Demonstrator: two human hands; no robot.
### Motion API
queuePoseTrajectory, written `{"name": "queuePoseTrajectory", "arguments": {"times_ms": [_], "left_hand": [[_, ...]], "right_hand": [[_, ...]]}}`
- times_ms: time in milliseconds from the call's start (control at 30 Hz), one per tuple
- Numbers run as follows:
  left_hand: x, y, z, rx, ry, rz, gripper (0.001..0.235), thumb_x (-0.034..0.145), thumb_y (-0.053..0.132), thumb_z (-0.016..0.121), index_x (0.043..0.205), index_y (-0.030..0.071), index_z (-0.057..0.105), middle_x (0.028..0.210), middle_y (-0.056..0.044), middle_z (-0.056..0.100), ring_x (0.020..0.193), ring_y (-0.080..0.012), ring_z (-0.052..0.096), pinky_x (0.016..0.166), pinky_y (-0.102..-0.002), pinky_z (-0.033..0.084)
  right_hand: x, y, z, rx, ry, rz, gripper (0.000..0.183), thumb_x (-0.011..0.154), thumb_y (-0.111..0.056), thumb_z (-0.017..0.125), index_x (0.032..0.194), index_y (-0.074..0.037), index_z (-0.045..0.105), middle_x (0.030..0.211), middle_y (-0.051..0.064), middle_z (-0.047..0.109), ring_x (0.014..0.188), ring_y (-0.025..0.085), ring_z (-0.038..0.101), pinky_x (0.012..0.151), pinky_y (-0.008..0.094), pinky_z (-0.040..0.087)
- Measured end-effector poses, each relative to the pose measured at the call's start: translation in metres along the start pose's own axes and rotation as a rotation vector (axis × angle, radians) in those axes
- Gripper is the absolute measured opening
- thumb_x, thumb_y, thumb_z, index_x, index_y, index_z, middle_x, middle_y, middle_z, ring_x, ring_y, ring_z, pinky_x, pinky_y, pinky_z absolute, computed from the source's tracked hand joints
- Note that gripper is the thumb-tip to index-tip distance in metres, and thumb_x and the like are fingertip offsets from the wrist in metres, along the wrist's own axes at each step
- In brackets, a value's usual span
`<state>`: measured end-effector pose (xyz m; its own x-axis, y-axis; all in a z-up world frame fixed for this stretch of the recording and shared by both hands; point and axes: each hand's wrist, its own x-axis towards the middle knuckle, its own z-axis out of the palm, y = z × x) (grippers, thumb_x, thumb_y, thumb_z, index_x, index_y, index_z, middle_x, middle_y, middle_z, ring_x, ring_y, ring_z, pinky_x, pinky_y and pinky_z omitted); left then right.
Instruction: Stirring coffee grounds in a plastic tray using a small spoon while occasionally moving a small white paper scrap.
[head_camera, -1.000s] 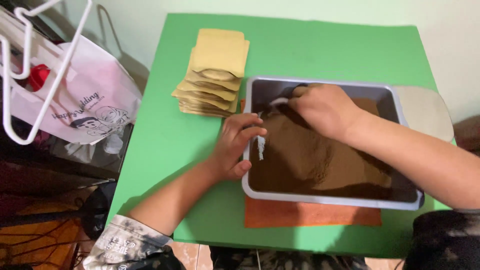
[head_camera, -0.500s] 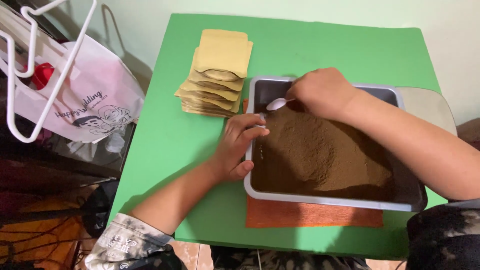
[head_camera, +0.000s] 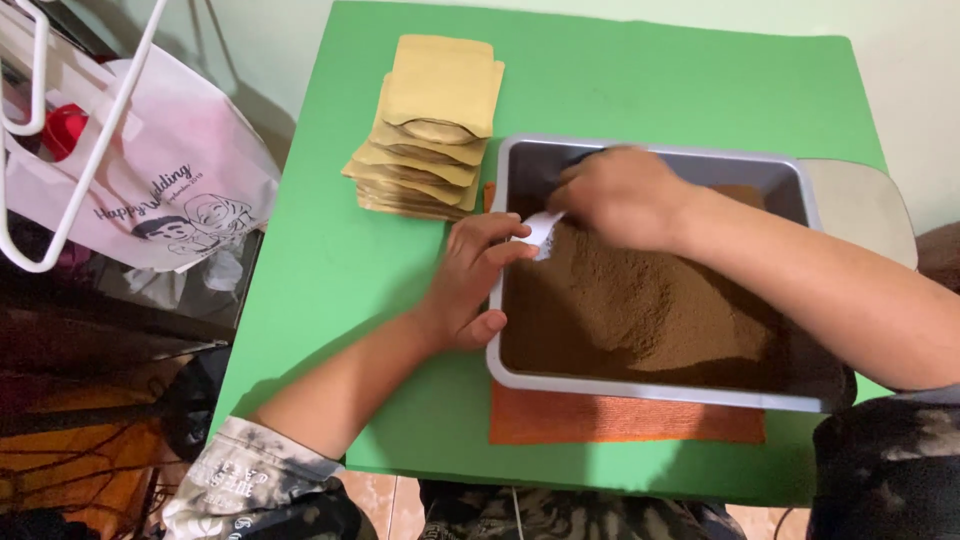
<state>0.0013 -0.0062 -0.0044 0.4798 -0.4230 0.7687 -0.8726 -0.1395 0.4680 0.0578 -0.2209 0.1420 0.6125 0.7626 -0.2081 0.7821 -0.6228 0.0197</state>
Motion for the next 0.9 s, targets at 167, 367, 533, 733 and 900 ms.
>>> {"name": "queuePoseTrajectory", "arguments": {"times_ms": [167,367,533,733,900], "left_hand": [[-0.002,-0.001,-0.001,-0.014,-0.005,0.000,0.077,0.099,0.074,0.023,0.141,0.017,0.052,0.138,-0.011,0.048,0.138,-0.0365,0.043,0.116,-0.052,0.028],[0.001,0.002,-0.005,-0.030,-0.032,0.010,0.080,0.100,0.074,0.023,0.138,0.011,0.053,0.136,-0.016,0.051,0.136,-0.0401,0.046,0.114,-0.055,0.030],[0.003,0.003,-0.004,-0.030,-0.035,0.018,0.081,0.100,0.073,0.023,0.138,0.009,0.053,0.136,-0.017,0.051,0.135,-0.0423,0.046,0.113,-0.056,0.032],[0.008,0.014,-0.010,0.014,-0.046,-0.007,0.069,0.107,0.060,0.021,0.131,0.004,0.053,0.133,-0.021,0.053,0.132,-0.0409,0.050,0.112,-0.055,0.037],[0.009,0.016,-0.010,-0.012,-0.027,-0.011,0.069,0.108,0.060,0.021,0.132,0.004,0.053,0.132,-0.023,0.052,0.132,-0.0416,0.050,0.113,-0.055,0.037]], "right_hand": [[-0.003,-0.027,0.024,0.330,-0.221,-0.213,0.025,0.092,0.000,0.060,0.106,-0.008,0.079,0.094,0.014,0.080,0.092,0.032,0.077,0.087,0.049,0.062],[-0.032,0.010,0.018,0.619,-0.380,-0.181,0.024,0.093,-0.009,0.060,0.106,-0.014,0.080,0.092,0.010,0.081,0.087,0.029,0.078,0.082,0.043,0.060],[-0.093,0.024,-0.037,0.641,-0.325,0.009,0.029,0.092,-0.009,0.058,0.104,-0.013,0.084,0.091,0.012,0.085,0.080,0.031,0.080,0.078,0.044,0.061],[-0.141,0.079,0.022,-0.007,0.458,0.045,0.042,0.075,0.005,0.068,0.110,-0.014,0.081,0.101,0.004,0.077,0.084,0.030,0.070,0.066,0.044,0.052],[-0.170,0.092,0.044,-0.792,0.187,0.463,0.011,0.079,-0.030,0.074,0.088,-0.037,0.071,0.080,-0.017,0.066,0.079,0.017,0.066,0.077,0.032,0.046]]}}
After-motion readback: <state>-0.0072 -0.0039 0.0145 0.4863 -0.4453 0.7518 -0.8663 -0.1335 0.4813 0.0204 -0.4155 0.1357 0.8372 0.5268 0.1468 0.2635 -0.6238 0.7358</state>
